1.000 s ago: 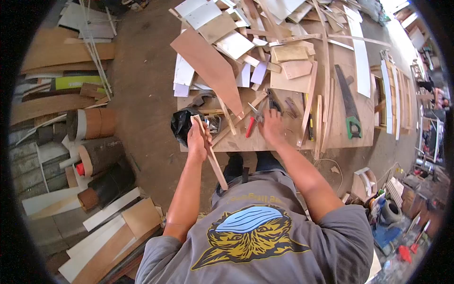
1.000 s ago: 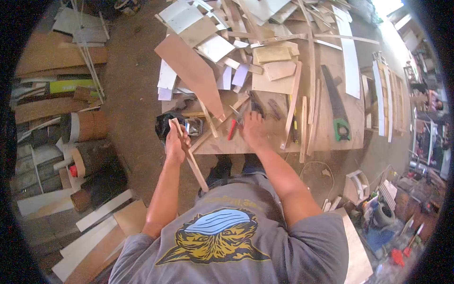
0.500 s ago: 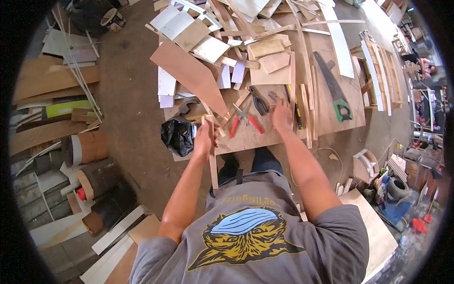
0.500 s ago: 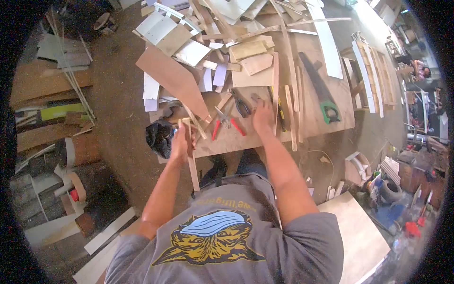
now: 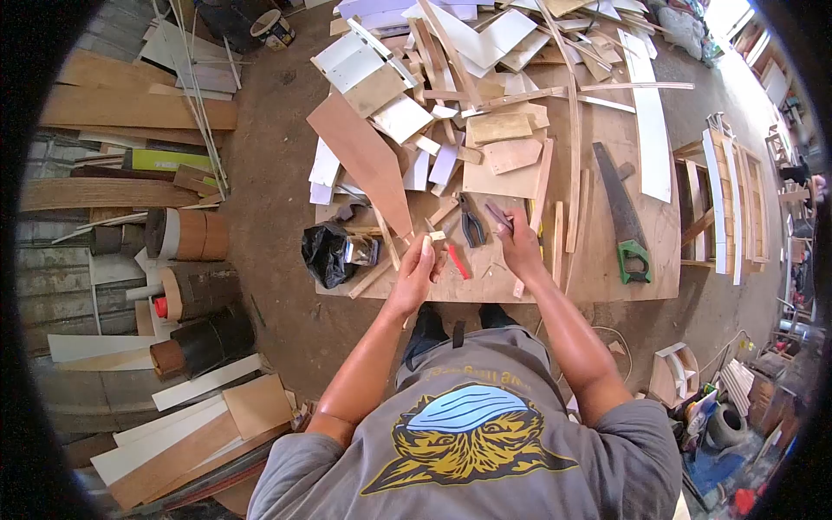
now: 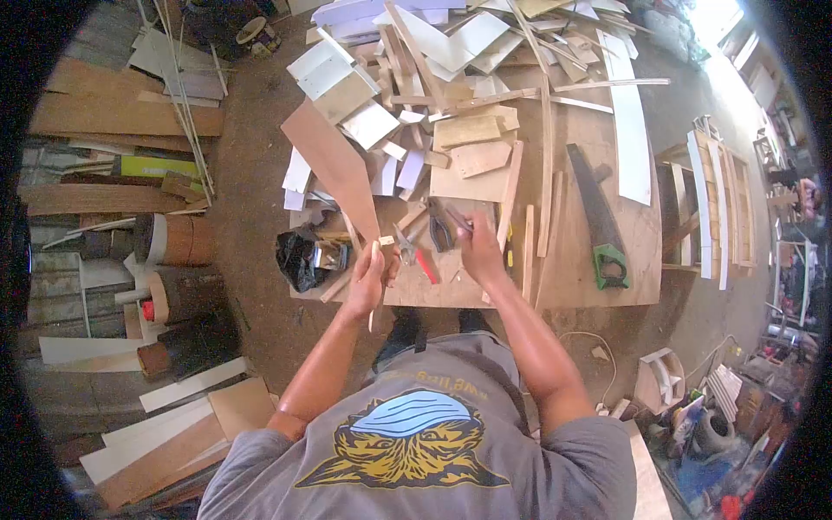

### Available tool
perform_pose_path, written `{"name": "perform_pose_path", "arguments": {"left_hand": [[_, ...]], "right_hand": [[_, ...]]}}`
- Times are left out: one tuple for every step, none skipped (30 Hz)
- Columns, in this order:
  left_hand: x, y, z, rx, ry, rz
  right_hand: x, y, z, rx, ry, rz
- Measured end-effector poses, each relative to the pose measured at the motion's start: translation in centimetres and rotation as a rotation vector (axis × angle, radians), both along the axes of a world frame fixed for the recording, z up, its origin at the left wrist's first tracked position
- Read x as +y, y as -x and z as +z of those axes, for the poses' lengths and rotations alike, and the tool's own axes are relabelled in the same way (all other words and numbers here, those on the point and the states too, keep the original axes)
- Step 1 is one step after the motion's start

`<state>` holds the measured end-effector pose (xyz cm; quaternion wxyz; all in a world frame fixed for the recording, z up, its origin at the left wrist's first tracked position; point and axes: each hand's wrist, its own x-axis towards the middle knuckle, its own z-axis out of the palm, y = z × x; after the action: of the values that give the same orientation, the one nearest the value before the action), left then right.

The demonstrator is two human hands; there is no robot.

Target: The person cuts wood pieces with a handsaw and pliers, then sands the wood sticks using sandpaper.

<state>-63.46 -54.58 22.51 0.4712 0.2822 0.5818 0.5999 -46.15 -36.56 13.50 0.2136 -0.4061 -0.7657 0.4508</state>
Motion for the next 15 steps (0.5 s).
{"name": "perform_pose_path", "arguments": {"left_hand": [[0.3,-0.9,0.3,0.059,-0.011,-0.010],[0.9,-2.1,0.7,0.065,-0.025,0.036],[1.1,-2.8,0.7,0.089,0.002,0.045],[1.2,-3.4,0.5,0.114,0.027,0.055],[1.3,-4.0,0.5,0.140,0.050,0.064],[1.3,-4.6,0.5,0.184,0.038,0.066],[1.3,-5.2,0.5,0.228,0.028,0.067],[1.2,-5.7,0.7,0.273,0.019,0.070],[1.0,-6.2,1.0,0.256,0.037,0.078],[0.7,-6.8,1.6,0.238,0.055,0.088],[0.5,-7.3,2.1,0.220,0.069,0.101],[0.6,-8.3,2.3,0.152,0.030,0.185],[0.4,-8.4,2.7,0.210,0.016,0.159],[-0.1,-8.6,3.2,0.265,0.008,0.132],[-0.8,-8.9,3.5,0.319,-0.001,0.102]], "right_hand": [[-0.6,-0.1,4.9,0.057,0.092,0.047],[-1.1,-0.4,8.0,0.127,0.110,0.087],[-1.5,-0.7,10.8,0.198,0.126,0.125],[-1.9,-1.0,12.5,0.269,0.139,0.163],[-2.1,-1.3,13.2,0.311,0.078,0.190],[-2.4,-1.7,13.8,0.354,0.018,0.217],[-2.6,-1.9,14.5,0.397,-0.042,0.244],[-2.7,-2.1,15.3,0.410,-0.115,0.283],[-2.2,-2.4,14.6,0.330,-0.166,0.245],[-1.3,-2.6,13.4,0.247,-0.216,0.209],[-0.9,-2.9,12.5,0.166,-0.271,0.174],[-1.0,-3.2,13.7,0.238,-0.213,0.135],[-1.6,-3.5,15.6,0.310,-0.207,0.179],[-2.9,-3.9,17.5,0.379,-0.196,0.224],[-4.2,-4.5,18.6,0.447,-0.186,0.265]]}}
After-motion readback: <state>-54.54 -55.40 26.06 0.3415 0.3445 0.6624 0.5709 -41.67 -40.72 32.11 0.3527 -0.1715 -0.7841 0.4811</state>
